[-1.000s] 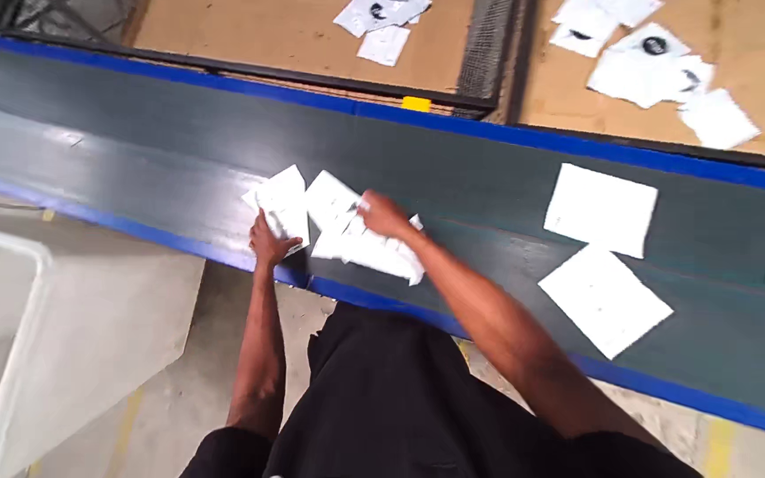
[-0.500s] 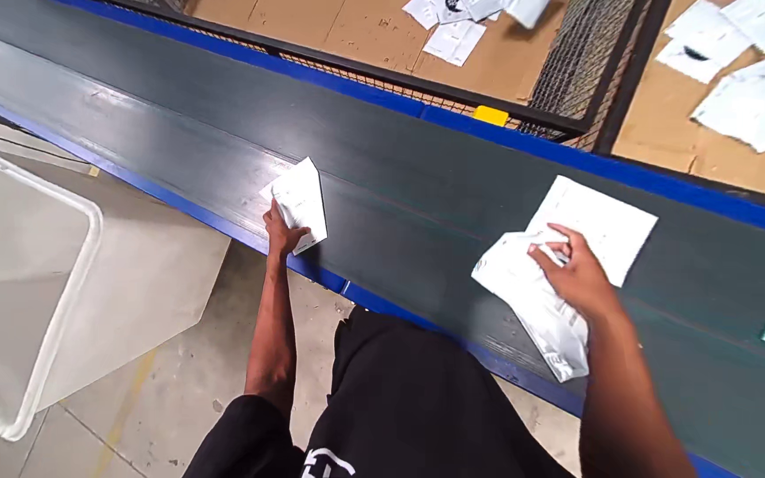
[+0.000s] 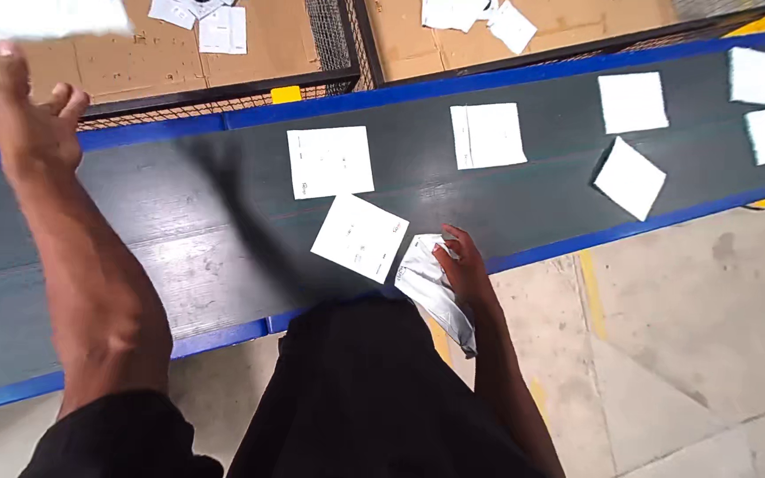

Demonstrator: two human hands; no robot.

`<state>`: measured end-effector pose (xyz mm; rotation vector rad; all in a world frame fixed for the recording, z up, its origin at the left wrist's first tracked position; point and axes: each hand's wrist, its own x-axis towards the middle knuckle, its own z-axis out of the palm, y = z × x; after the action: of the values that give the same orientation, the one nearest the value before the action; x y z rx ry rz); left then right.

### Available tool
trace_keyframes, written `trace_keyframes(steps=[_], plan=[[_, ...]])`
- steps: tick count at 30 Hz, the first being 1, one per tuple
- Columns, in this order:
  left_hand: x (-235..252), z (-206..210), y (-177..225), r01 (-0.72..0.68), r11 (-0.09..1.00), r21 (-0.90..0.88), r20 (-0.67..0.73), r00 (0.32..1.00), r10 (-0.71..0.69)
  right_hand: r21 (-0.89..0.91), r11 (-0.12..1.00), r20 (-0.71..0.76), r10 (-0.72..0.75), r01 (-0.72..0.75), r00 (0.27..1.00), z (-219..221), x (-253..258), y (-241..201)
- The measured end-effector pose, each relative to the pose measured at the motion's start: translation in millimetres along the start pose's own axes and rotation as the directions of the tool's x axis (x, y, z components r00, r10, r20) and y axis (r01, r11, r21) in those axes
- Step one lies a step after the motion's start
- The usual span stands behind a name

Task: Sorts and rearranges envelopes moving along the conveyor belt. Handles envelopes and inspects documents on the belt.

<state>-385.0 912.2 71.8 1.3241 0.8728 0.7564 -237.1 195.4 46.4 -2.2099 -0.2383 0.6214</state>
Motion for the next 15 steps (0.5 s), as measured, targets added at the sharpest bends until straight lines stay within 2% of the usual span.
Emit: trace_keyframes(steps=[1,3,5,7,8,9,12,15], plan=[[-8,34,9,0.039,0.992,0.121,0.023,0.999,-0.042,0.013,1.0,-0.009,0.001,-0.001,1.0,-2,-3,1],[-37,93,-10,0.061,0.901,0.43,0.136,0.982,-0.131,0.055,0.998,-0.035,-0.007,0.009,0.999,-3,-6,4],[-76,133,-58,0.03,0.671,0.741,0.238,0.922,-0.304,0.078,0.997,-0.037,-0.007,0.01,0.999,3,-9,9],[-115,155,-108,-0.007,0.424,0.906,0.189,0.902,-0.389,0.06,0.998,-0.013,0.007,-0.006,1.0,11,-12,10],[-129,159,-125,0.003,0.34,0.94,0.138,0.91,-0.39,0.042,0.999,0.004,0.017,-0.017,1.0,12,-13,8],[-137,156,-137,0.024,0.301,0.953,0.093,0.925,-0.368,0.023,0.999,0.016,0.023,-0.024,1.0,13,-14,6],[-136,127,-149,0.145,0.371,0.917,-0.016,0.944,-0.33,0.011,1.0,0.022,0.017,-0.017,1.0,17,-10,2],[-122,87,-149,0.24,0.488,0.839,-0.027,0.915,-0.403,0.051,0.999,0.008,0.007,-0.007,1.0,23,-3,-4]])
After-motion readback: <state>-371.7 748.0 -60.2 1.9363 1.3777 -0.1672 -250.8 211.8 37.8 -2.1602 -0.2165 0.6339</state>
